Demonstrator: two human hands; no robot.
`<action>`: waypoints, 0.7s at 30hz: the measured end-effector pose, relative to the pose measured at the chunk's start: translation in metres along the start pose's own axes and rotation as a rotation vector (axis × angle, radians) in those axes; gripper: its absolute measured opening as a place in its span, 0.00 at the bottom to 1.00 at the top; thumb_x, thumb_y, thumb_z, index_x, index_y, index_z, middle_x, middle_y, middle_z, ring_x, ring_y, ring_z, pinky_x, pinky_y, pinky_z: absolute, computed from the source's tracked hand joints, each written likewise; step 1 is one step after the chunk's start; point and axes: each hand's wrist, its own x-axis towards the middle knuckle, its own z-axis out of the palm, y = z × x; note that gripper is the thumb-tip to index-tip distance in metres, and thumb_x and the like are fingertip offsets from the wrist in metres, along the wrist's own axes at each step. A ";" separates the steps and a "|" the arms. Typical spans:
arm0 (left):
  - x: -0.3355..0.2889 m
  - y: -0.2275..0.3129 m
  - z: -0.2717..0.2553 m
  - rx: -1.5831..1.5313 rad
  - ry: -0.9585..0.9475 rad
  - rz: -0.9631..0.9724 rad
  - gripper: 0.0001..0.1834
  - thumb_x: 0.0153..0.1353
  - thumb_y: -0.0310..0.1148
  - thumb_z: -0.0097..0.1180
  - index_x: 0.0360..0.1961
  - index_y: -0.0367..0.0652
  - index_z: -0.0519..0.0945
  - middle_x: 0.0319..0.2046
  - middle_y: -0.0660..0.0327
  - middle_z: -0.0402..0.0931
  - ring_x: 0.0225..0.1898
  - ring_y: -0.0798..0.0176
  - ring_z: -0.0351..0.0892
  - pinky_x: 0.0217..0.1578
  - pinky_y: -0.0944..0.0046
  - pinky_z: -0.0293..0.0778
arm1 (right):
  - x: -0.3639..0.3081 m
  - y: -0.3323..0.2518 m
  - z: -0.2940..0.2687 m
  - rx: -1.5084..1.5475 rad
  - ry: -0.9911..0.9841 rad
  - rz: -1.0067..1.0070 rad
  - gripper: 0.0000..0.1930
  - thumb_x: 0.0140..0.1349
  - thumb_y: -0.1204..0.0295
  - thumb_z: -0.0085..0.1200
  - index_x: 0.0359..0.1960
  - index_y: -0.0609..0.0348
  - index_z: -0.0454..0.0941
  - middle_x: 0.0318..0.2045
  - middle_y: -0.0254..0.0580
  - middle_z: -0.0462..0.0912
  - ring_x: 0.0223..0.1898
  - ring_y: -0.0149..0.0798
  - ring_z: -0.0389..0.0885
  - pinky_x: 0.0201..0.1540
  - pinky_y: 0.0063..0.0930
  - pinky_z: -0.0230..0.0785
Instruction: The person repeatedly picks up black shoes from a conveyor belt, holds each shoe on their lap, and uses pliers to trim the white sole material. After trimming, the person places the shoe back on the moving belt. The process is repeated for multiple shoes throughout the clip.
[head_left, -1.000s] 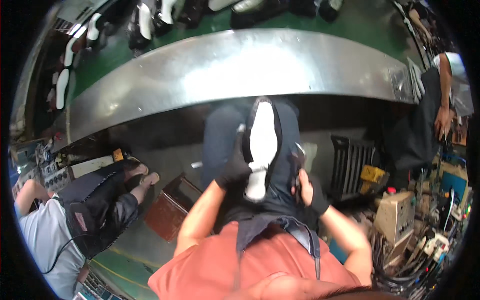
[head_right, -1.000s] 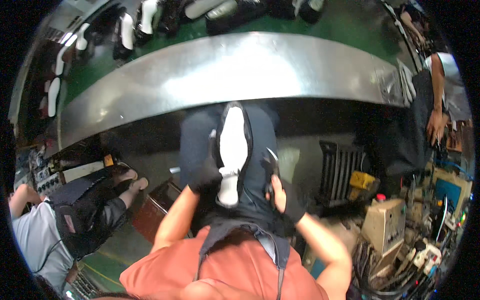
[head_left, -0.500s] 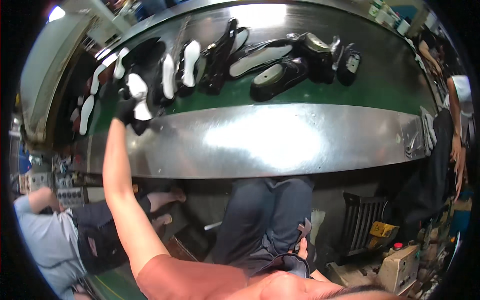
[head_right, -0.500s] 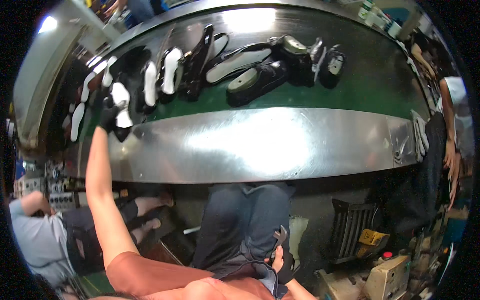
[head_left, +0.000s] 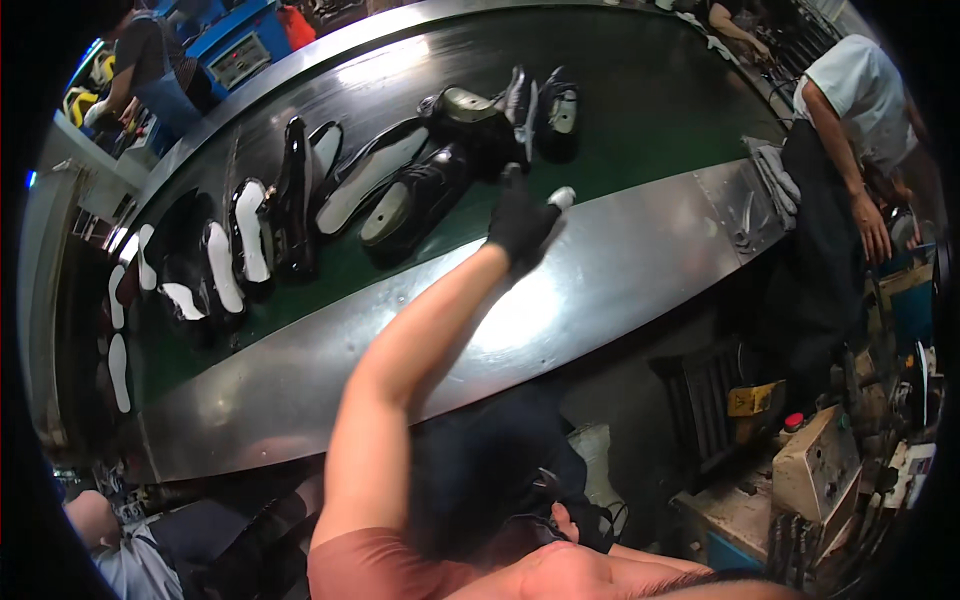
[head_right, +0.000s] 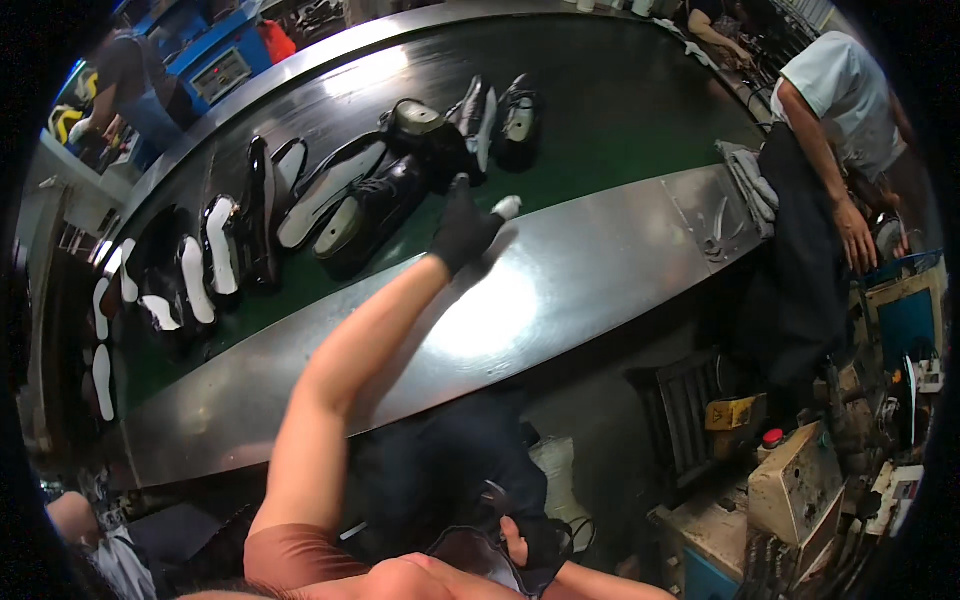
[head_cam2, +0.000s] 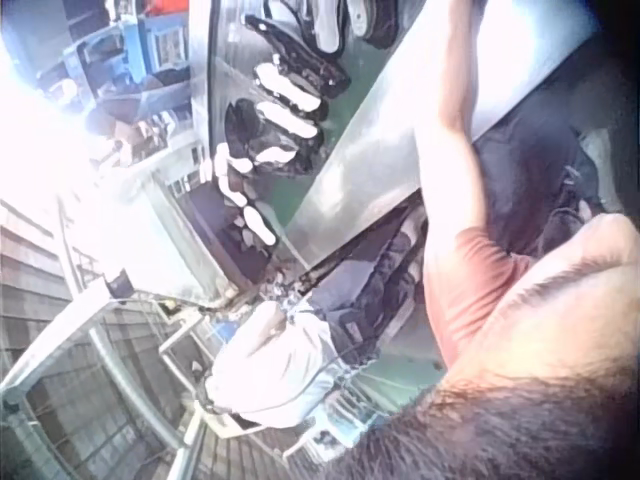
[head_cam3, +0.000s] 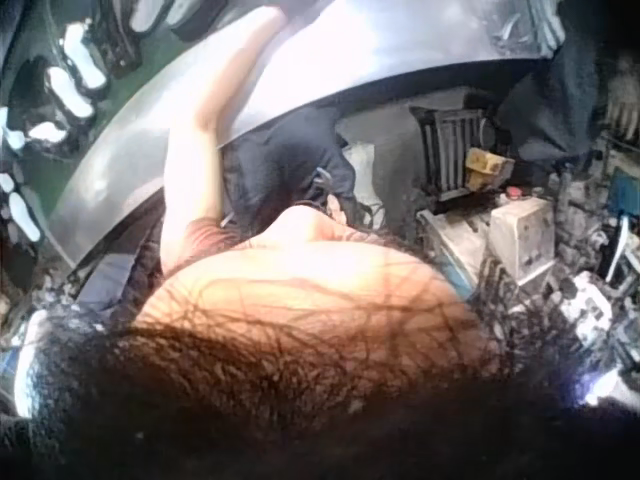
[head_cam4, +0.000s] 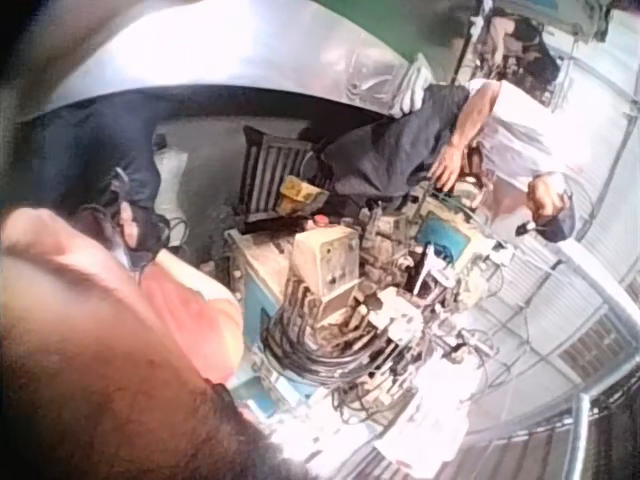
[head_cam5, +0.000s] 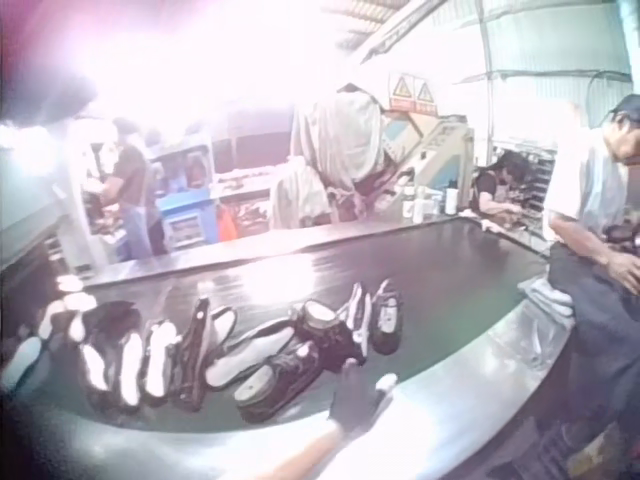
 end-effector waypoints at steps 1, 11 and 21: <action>0.027 -0.013 0.023 -0.018 0.317 -0.065 0.52 0.48 0.57 0.65 0.65 0.32 0.58 0.60 0.39 0.66 0.61 0.40 0.66 0.62 0.53 0.61 | 0.002 -0.003 -0.002 0.008 -0.024 0.003 0.26 0.71 0.49 0.38 0.34 0.61 0.76 0.24 0.38 0.79 0.23 0.33 0.80 0.27 0.28 0.75; 0.118 -0.046 0.036 0.074 0.347 -0.240 0.42 0.46 0.46 0.68 0.57 0.28 0.70 0.54 0.41 0.73 0.55 0.48 0.74 0.58 0.57 0.67 | -0.002 0.001 -0.036 0.122 -0.064 0.025 0.25 0.71 0.49 0.37 0.38 0.61 0.76 0.27 0.39 0.79 0.25 0.33 0.80 0.28 0.28 0.76; -0.123 -0.077 -0.115 -0.744 0.003 0.024 0.28 0.61 0.38 0.58 0.58 0.35 0.69 0.52 0.49 0.75 0.52 0.55 0.76 0.51 0.57 0.71 | -0.005 0.004 -0.031 0.251 -0.018 0.033 0.25 0.71 0.49 0.37 0.41 0.61 0.75 0.31 0.41 0.78 0.26 0.33 0.80 0.30 0.28 0.76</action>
